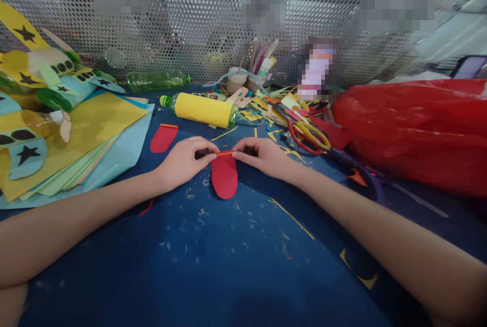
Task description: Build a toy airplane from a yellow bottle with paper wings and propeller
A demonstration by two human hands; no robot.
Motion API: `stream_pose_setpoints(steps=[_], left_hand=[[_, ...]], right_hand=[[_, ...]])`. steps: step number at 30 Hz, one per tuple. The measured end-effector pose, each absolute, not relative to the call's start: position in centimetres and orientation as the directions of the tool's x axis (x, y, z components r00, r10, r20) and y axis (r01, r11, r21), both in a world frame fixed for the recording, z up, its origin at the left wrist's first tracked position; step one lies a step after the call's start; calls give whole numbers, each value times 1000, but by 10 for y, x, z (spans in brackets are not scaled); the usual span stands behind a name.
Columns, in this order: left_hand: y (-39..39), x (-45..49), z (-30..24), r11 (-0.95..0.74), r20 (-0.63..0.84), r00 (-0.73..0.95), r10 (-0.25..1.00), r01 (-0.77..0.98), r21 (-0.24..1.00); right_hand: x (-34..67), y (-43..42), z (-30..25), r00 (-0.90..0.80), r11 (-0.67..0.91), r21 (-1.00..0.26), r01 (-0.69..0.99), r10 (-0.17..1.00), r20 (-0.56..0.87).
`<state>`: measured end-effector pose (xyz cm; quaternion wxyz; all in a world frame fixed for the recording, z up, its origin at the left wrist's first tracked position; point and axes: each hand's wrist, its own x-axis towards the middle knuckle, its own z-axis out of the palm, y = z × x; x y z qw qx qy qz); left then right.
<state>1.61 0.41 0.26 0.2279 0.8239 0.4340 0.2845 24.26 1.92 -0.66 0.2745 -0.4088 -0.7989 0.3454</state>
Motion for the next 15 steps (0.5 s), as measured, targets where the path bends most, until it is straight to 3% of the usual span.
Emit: stream_pose_setpoints(steps=[15], left_hand=[[3,17,1,-605,328,520,789,562,563]], right_hand=[[238,13,-5,-490,481,-796,367,827,274]])
